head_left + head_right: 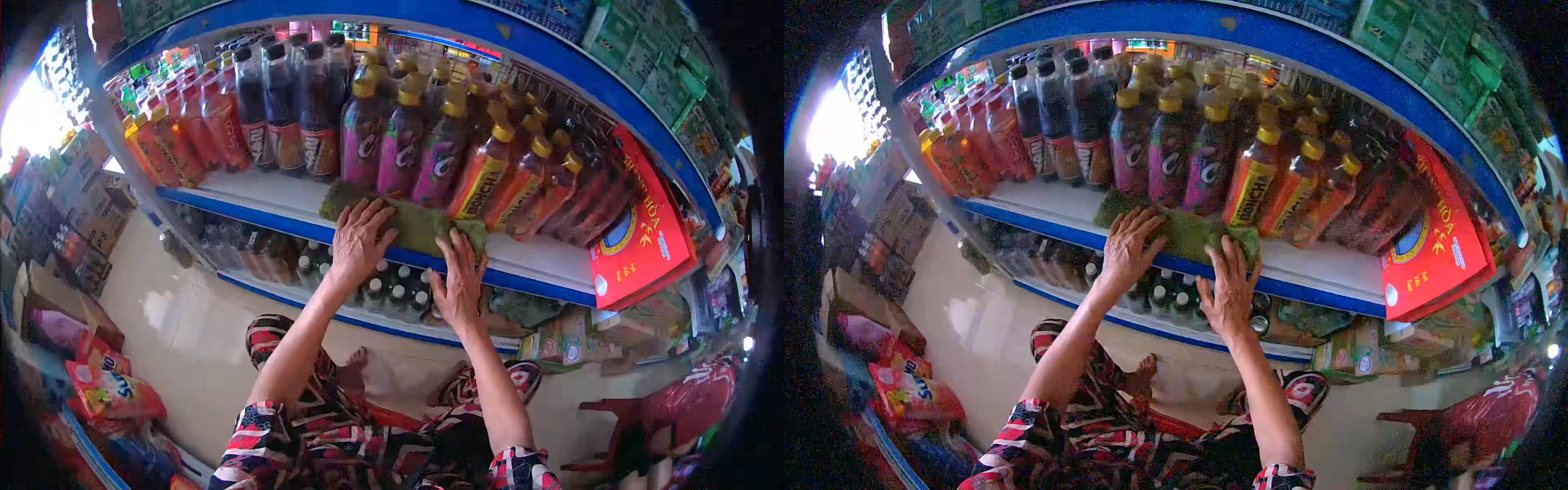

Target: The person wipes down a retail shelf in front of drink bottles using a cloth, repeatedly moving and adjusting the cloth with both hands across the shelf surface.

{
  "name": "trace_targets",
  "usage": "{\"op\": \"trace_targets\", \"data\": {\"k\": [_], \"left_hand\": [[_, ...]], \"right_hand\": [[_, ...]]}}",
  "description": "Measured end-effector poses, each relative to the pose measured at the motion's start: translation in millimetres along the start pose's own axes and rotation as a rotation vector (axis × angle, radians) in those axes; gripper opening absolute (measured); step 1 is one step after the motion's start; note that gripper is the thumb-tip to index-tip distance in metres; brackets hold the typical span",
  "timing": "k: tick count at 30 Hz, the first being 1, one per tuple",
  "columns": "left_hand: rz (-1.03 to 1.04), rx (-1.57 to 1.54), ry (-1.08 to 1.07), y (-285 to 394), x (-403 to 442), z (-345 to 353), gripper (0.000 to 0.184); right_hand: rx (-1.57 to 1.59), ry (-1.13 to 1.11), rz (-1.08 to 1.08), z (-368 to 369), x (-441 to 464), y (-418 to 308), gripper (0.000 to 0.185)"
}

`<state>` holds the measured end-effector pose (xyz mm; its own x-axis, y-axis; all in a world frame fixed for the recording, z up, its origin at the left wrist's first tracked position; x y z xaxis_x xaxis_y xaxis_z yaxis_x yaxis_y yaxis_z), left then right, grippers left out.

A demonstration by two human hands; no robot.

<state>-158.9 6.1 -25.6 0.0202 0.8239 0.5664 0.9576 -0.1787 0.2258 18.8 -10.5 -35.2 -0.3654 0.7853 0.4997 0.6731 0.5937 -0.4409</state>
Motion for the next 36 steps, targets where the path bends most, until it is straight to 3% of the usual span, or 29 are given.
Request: {"op": "trace_targets", "data": {"k": [16,36], "left_hand": [[-0.043,0.073,-0.053,-116.0,-11.1,-32.0,0.043],[-0.1,0.157,-0.039,-218.5,-23.0,-67.1,0.042]], "right_hand": [[-0.044,-0.206,-0.283,67.0,42.6,-79.5,0.06],[0.006,-0.453,-0.483,131.9,75.4,-145.7,0.06]]}}
Point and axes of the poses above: each hand's wrist, its own x-axis towards the middle knuckle, its own z-axis out of the palm, y = z × x, the point moved 9 cm from there along x, towards the middle knuckle, and after that the axes turned 11 degrees about x, right-handed, at the moved point
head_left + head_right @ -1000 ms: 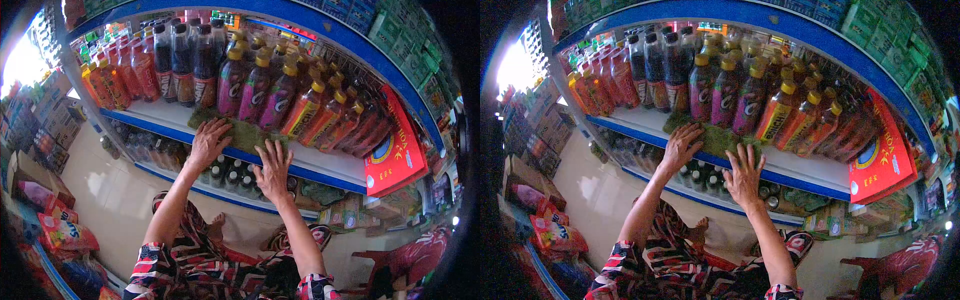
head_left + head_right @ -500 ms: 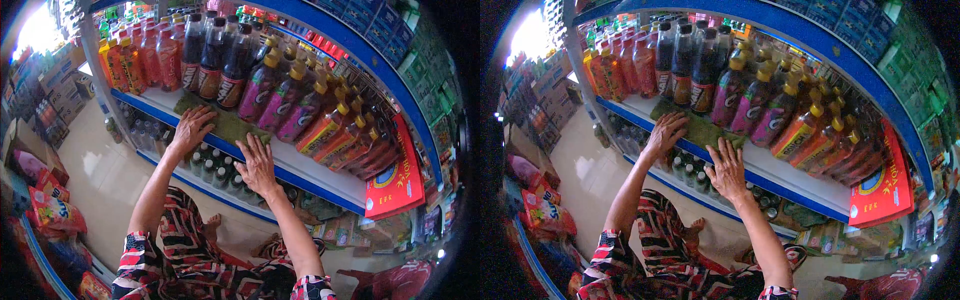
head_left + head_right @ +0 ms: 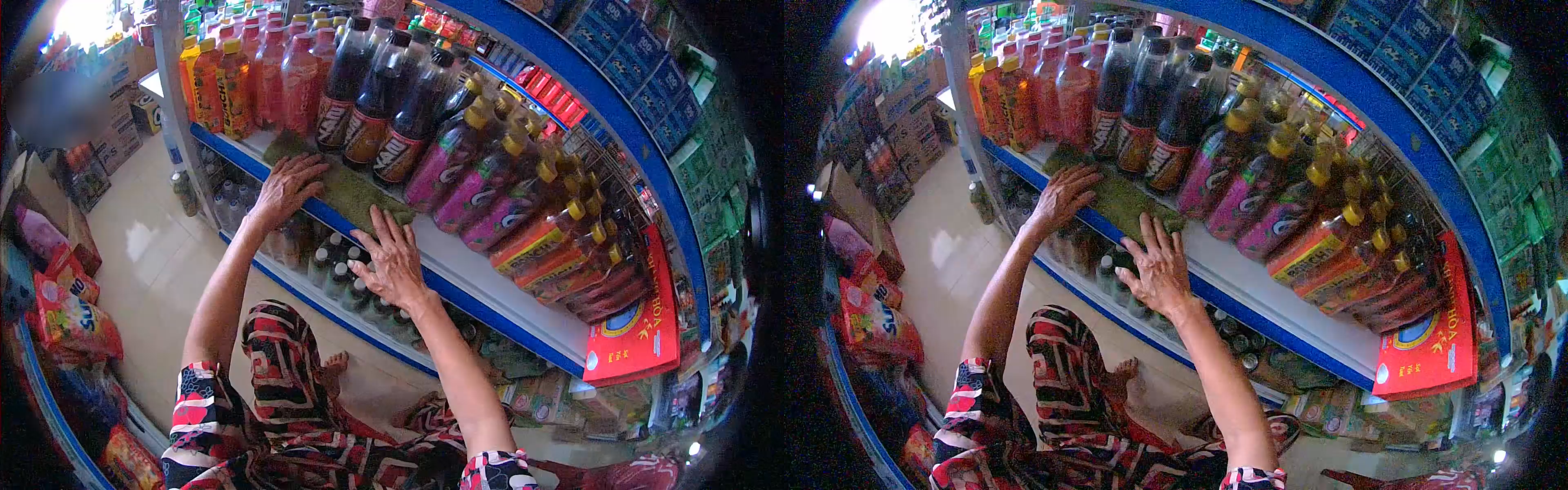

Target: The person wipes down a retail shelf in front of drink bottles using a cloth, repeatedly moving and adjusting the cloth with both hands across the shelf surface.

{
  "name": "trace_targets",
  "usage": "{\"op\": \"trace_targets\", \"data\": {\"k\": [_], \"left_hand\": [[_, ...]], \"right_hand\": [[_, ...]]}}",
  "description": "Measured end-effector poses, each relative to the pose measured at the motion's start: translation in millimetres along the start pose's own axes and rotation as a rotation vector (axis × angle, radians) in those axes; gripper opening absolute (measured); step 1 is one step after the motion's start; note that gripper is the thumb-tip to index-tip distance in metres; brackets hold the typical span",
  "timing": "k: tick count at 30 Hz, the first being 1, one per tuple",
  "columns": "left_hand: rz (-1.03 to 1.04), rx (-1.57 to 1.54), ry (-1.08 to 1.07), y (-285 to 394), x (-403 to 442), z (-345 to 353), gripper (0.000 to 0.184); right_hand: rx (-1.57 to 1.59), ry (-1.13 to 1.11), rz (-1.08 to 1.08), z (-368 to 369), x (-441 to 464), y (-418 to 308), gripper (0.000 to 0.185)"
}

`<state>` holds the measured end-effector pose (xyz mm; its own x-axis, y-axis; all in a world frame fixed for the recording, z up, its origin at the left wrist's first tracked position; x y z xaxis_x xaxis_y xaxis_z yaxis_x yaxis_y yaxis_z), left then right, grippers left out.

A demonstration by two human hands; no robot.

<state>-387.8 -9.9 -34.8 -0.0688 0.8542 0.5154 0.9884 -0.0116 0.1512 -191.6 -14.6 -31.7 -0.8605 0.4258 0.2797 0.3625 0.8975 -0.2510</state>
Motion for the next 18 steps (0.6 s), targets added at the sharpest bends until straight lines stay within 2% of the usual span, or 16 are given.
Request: {"op": "trace_targets", "data": {"k": [18], "left_hand": [[-0.086,0.122,-0.036,-5.4,-6.3,2.2,0.045]], "right_hand": [[0.062,0.074,-0.012,4.5,5.1,2.1,0.065]]}}
Point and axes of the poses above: each hand's wrist, its own x-axis towards the middle knuckle, its own z-axis out of the palm, y = z × x, the point moved 9 cm from there along x, towards the middle knuckle, and after that the axes turned 11 degrees about x, right-handed, at the moved point
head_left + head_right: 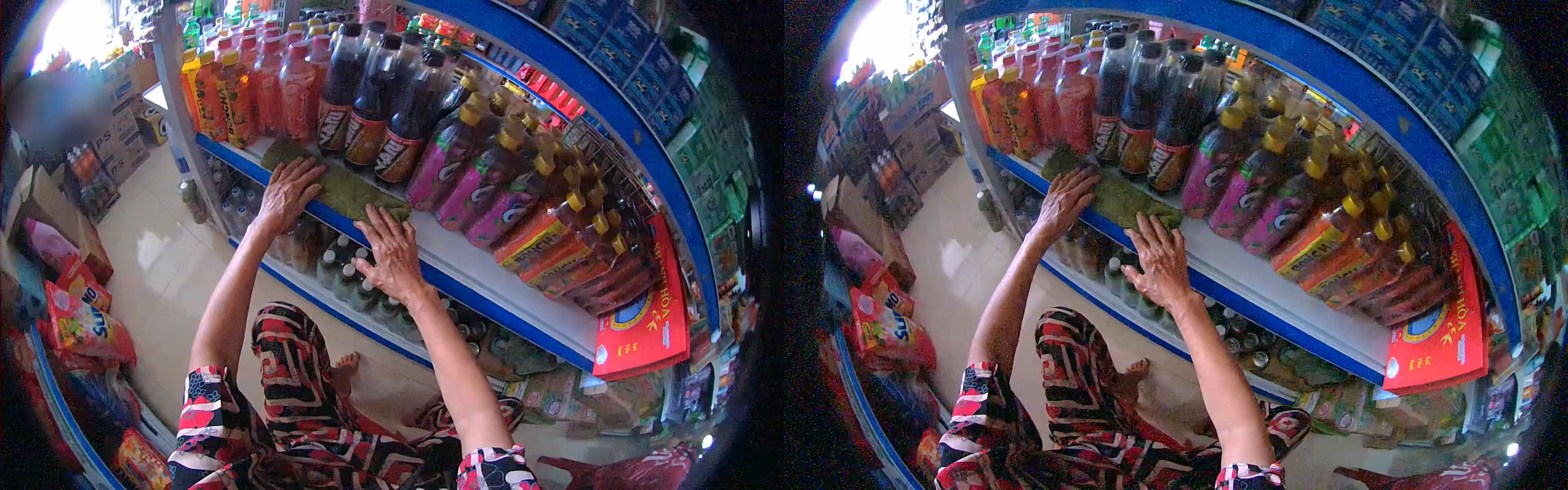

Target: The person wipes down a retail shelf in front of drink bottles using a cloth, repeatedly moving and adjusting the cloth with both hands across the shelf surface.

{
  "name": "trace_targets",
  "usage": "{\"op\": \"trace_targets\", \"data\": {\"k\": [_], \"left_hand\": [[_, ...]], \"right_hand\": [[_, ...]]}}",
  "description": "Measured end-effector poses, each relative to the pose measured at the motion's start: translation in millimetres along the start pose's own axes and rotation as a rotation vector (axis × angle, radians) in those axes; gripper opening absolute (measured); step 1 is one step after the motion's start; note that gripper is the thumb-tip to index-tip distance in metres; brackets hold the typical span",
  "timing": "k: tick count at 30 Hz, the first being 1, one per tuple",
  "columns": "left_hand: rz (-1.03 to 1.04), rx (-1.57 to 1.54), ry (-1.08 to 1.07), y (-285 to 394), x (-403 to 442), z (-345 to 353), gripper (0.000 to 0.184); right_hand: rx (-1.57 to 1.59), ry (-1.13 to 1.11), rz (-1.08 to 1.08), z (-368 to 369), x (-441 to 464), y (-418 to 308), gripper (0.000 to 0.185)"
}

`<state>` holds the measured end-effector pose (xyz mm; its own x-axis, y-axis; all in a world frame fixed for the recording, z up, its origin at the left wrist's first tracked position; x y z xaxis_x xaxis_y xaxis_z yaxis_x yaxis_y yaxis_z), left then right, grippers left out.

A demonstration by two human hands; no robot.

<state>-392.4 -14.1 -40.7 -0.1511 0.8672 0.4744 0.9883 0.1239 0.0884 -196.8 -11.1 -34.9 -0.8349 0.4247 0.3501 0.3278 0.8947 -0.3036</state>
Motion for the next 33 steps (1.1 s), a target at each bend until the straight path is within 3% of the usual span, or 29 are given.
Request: {"op": "trace_targets", "data": {"k": [20,33], "left_hand": [[-0.011,0.05,-0.031,13.7,-15.1,-4.3,0.048],[0.148,0.031,0.072,91.1,-39.5,-14.2,0.049]], "right_hand": [[-0.075,0.138,-0.002,6.6,-18.1,-3.3,0.054],[-0.126,0.152,-0.003,-23.7,-90.0,5.0,0.052]]}}
Point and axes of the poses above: each hand's wrist, its own x-axis towards the middle knuckle, its own z-axis out of the palm, y = z × x, the point moved 9 cm from there along x, towards the middle knuckle, and after that the axes turned 11 degrees about x, right-handed, at the moved point
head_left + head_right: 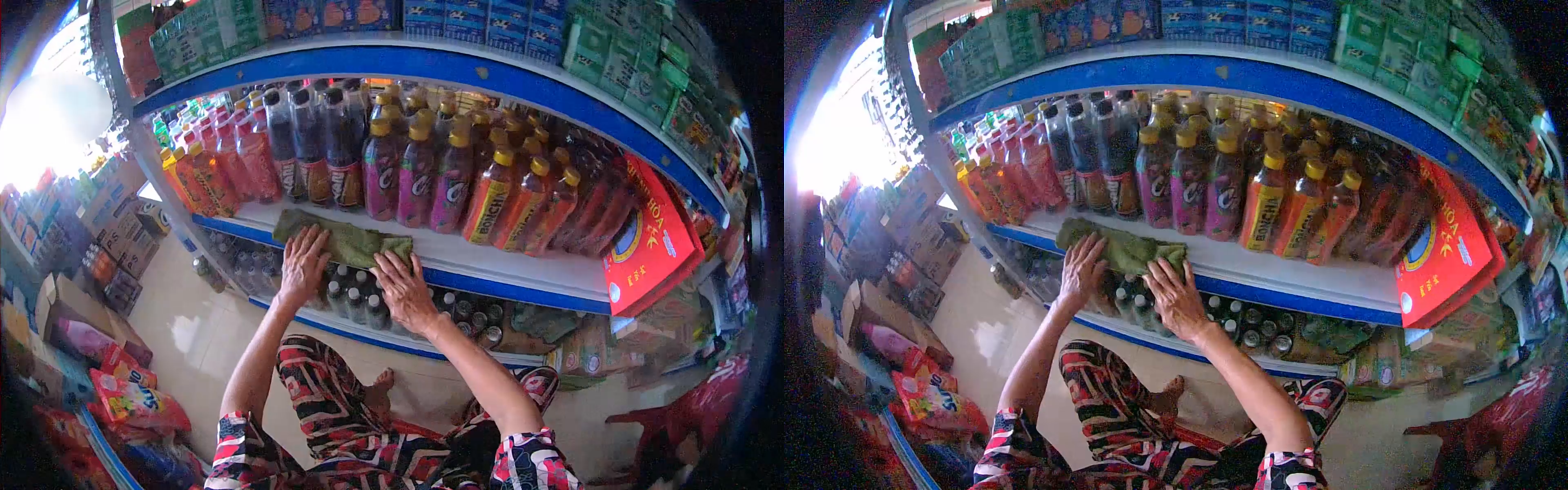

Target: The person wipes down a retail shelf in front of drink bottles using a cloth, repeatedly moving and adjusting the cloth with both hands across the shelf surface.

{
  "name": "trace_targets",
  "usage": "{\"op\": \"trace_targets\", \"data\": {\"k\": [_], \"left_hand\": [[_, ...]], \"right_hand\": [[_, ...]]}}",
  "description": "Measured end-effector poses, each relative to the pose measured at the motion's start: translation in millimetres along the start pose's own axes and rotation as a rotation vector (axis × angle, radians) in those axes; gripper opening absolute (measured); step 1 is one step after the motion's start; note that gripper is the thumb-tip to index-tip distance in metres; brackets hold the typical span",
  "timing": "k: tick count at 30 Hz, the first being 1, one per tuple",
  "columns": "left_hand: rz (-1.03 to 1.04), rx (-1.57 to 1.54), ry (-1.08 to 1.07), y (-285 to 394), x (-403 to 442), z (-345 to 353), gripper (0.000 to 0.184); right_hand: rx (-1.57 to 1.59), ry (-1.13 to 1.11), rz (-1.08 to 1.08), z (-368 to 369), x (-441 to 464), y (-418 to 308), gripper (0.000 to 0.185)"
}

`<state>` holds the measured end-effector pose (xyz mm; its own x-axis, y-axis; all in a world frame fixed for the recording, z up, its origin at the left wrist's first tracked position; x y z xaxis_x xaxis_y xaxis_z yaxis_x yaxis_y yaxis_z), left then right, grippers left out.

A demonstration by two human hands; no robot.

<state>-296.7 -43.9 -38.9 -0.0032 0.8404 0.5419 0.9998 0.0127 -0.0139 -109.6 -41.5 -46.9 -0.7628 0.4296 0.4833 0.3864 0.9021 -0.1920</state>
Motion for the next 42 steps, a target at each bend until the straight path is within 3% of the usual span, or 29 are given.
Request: {"op": "trace_targets", "data": {"k": [6,17,26,28,30,33,42], "left_hand": [[-0.012,-0.027,0.039,39.3,-12.5,-2.5,0.055],[0.208,-0.031,-0.027,84.3,3.0,-13.6,0.066],[0.177,-0.331,-0.042,78.4,21.7,-9.9,0.046],[0.215,-0.409,0.033,87.2,25.3,-13.3,0.04],[0.247,-0.424,0.045,96.5,25.7,-15.7,0.038],[0.224,-0.516,-0.058,106.2,29.0,-20.4,0.037],[0.038,-0.813,-0.282,124.0,41.4,-17.2,0.028]], "right_hand": [[-0.032,0.019,0.022,-18.3,-35.0,7.4,0.045],[-0.091,0.069,0.07,-56.6,-70.8,31.1,0.043],[-0.026,0.21,0.16,-96.9,-97.5,58.4,0.043],[0.015,0.221,0.195,-105.6,-100.1,64.5,0.043],[0.023,0.261,0.214,-117.2,-105.3,70.1,0.034],[0.116,0.375,0.254,-135.1,-114.0,79.6,0.024],[0.573,0.463,0.483,-177.2,-152.8,111.5,0.021]]}}
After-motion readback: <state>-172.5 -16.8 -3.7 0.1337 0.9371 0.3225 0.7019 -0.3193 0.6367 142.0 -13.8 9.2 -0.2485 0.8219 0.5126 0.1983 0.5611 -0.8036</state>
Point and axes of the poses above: each hand's wrist, its own x-axis towards the middle knuckle, its own z-axis out of the palm, y = z × x, the point moved 9 cm from there along x, towards the middle knuckle, and after that the axes turned 11 degrees about x, right-handed, at the moved point
